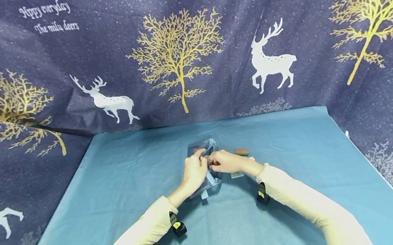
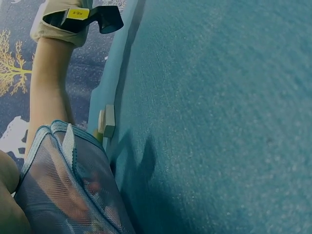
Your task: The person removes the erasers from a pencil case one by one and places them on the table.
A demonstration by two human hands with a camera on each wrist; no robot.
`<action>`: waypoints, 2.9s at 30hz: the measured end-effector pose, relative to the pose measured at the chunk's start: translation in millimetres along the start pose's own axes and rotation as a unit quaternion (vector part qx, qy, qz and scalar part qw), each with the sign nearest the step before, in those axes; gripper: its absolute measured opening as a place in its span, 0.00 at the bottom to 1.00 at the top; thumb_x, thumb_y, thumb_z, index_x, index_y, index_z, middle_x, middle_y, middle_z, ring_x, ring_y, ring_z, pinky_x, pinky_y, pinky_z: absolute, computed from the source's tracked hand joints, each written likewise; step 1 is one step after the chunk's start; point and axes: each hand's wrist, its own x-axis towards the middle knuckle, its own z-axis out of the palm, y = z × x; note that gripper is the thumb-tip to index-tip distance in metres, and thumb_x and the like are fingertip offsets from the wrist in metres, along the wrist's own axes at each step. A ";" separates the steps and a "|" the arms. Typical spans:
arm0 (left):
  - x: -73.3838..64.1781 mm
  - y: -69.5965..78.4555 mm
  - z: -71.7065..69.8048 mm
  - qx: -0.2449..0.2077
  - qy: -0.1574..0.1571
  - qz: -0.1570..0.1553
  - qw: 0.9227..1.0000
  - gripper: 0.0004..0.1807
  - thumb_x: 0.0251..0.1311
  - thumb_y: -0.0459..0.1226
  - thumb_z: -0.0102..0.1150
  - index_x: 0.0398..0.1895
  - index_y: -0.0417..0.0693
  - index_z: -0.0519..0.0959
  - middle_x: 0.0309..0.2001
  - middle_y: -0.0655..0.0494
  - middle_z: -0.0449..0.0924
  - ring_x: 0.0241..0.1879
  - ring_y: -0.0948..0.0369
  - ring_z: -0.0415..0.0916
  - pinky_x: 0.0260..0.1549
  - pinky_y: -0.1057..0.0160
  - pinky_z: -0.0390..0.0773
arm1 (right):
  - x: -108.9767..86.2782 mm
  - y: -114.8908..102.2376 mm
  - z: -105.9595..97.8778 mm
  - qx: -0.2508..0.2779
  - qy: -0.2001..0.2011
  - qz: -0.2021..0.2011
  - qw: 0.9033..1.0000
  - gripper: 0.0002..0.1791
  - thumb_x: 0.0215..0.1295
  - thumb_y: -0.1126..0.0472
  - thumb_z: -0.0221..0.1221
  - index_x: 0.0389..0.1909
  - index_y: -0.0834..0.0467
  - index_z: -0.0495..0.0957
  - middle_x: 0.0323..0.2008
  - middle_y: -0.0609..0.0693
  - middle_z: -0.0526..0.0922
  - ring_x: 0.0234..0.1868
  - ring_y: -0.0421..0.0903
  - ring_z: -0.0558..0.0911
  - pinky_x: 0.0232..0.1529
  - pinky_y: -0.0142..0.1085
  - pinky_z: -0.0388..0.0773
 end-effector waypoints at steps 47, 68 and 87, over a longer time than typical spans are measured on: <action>-2.0 -1.5 0.3 0.008 0.008 0.014 1.000 0.19 0.63 0.31 0.39 0.55 0.39 0.73 0.09 0.58 0.65 0.05 0.67 0.53 0.06 0.74 0.55 | 31.5 0.7 10.9 -0.049 -0.048 0.027 0.997 0.17 0.65 0.63 0.49 0.14 0.52 0.66 0.12 0.40 0.60 0.15 0.35 0.58 0.22 0.27 0.58; -3.4 0.3 -1.3 -0.004 0.011 0.014 1.000 0.18 0.64 0.30 0.41 0.55 0.38 0.73 0.07 0.59 0.61 0.03 0.74 0.46 0.04 0.73 0.53 | 26.8 3.3 8.7 -0.040 -0.027 -0.037 0.998 0.15 0.52 0.72 0.54 0.13 0.54 0.65 0.11 0.43 0.61 0.15 0.36 0.58 0.20 0.29 0.57; -2.2 -1.6 -0.1 0.008 0.026 0.017 0.999 0.18 0.63 0.30 0.41 0.54 0.38 0.74 0.09 0.57 0.65 0.05 0.72 0.50 0.06 0.73 0.56 | 20.0 -0.8 9.4 -0.004 -0.049 0.023 0.999 0.17 0.50 0.72 0.55 0.12 0.53 0.63 0.09 0.41 0.58 0.11 0.34 0.55 0.19 0.26 0.56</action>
